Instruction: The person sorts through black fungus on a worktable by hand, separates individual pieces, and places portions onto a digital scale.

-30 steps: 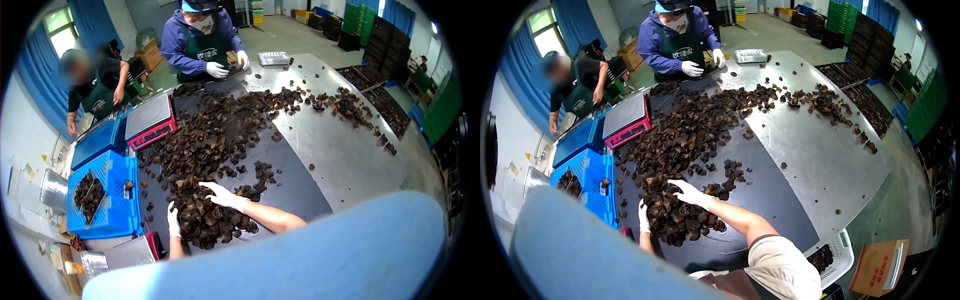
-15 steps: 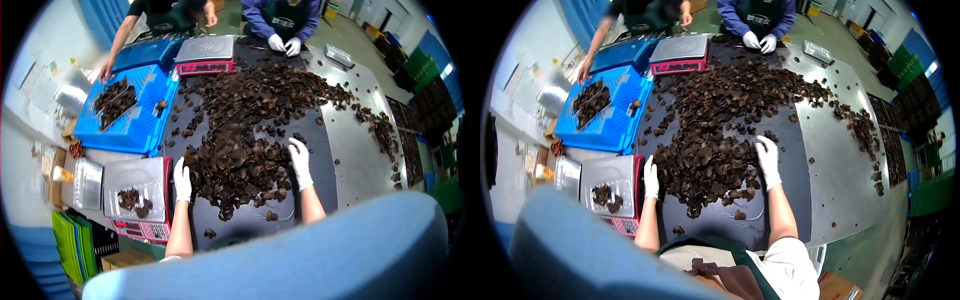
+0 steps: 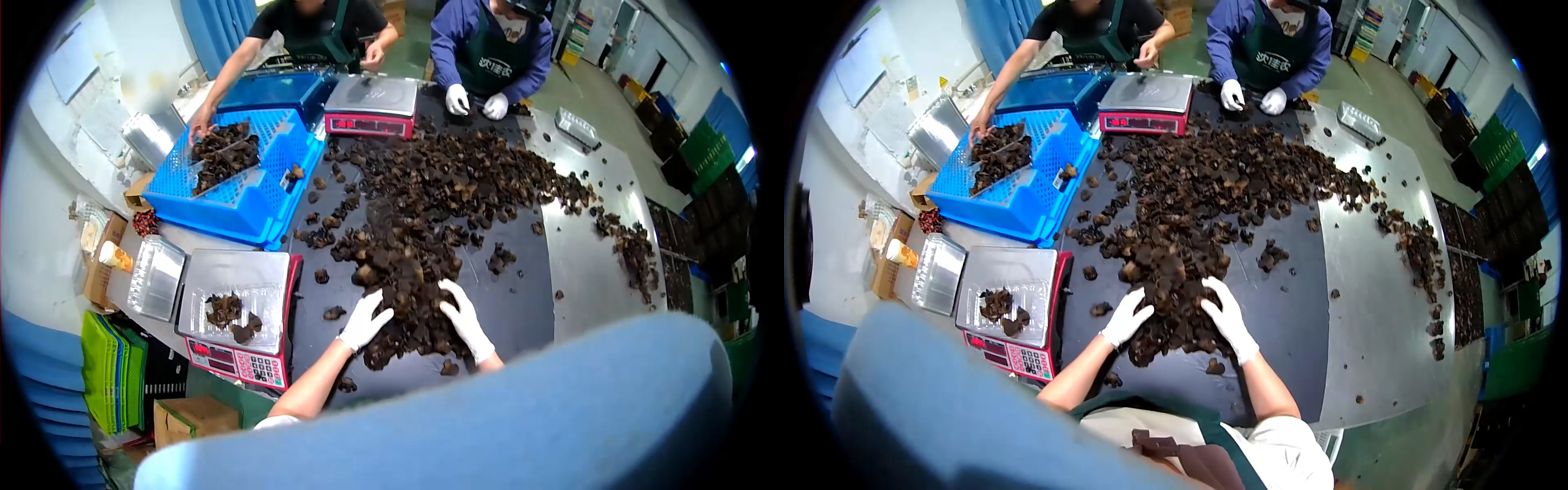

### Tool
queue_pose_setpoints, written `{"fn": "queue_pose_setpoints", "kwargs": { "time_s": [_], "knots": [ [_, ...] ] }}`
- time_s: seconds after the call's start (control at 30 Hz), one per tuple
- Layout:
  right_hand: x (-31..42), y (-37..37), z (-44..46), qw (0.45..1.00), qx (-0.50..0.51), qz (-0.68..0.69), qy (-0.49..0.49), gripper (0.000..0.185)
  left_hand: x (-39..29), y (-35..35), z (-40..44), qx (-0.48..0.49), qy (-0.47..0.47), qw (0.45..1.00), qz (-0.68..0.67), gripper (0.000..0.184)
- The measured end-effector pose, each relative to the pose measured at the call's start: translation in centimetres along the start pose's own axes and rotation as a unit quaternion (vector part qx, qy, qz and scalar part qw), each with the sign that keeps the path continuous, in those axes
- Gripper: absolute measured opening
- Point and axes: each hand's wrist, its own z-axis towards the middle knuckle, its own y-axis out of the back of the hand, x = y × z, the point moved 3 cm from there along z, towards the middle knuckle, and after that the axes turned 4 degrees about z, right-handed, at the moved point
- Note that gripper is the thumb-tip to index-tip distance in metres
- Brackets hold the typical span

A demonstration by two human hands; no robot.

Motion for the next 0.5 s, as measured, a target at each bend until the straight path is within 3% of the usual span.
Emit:
{"fn": "queue_pose_setpoints", "kwargs": {
  "time_s": [0.07, 0.13, 0.2, 0.23, 0.37, 0.5],
  "knots": [
    [0.7, 1.7, -0.4, 0.999, 0.009, 0.032, -0.007, 0.042, -0.5, 2.4, 0.4, -0.028, -0.015, 0.999, 0.034, 0.049],
    [0.9, 4.4, 0.0, 0.995, -0.095, 0.02, -0.028, 0.032, 1.6, 4.4, 0.8, -0.142, 0.109, 0.979, -0.096, 0.043],
    [-1.1, 8.0, 1.0, 0.976, -0.216, 0.004, -0.016, 0.025, 4.8, 5.9, 2.4, -0.346, 0.095, 0.93, -0.078, 0.039],
    [-3.5, 9.9, 1.5, 0.956, -0.288, -0.043, 0.026, 0.023, 6.6, 6.6, 3.6, -0.384, 0.094, 0.917, 0.05, 0.044],
    [-9.3, 15.7, 3.7, 0.906, -0.398, -0.142, 0.038, 0.025, 12.9, 6.1, 9.0, -0.351, 0.285, 0.885, 0.111, 0.089],
    [-13.4, 18.5, 6.7, 0.875, -0.417, -0.239, 0.056, 0.032, 15.2, 8.3, 14.2, -0.406, 0.364, 0.812, 0.209, 0.092]
  ]
}}
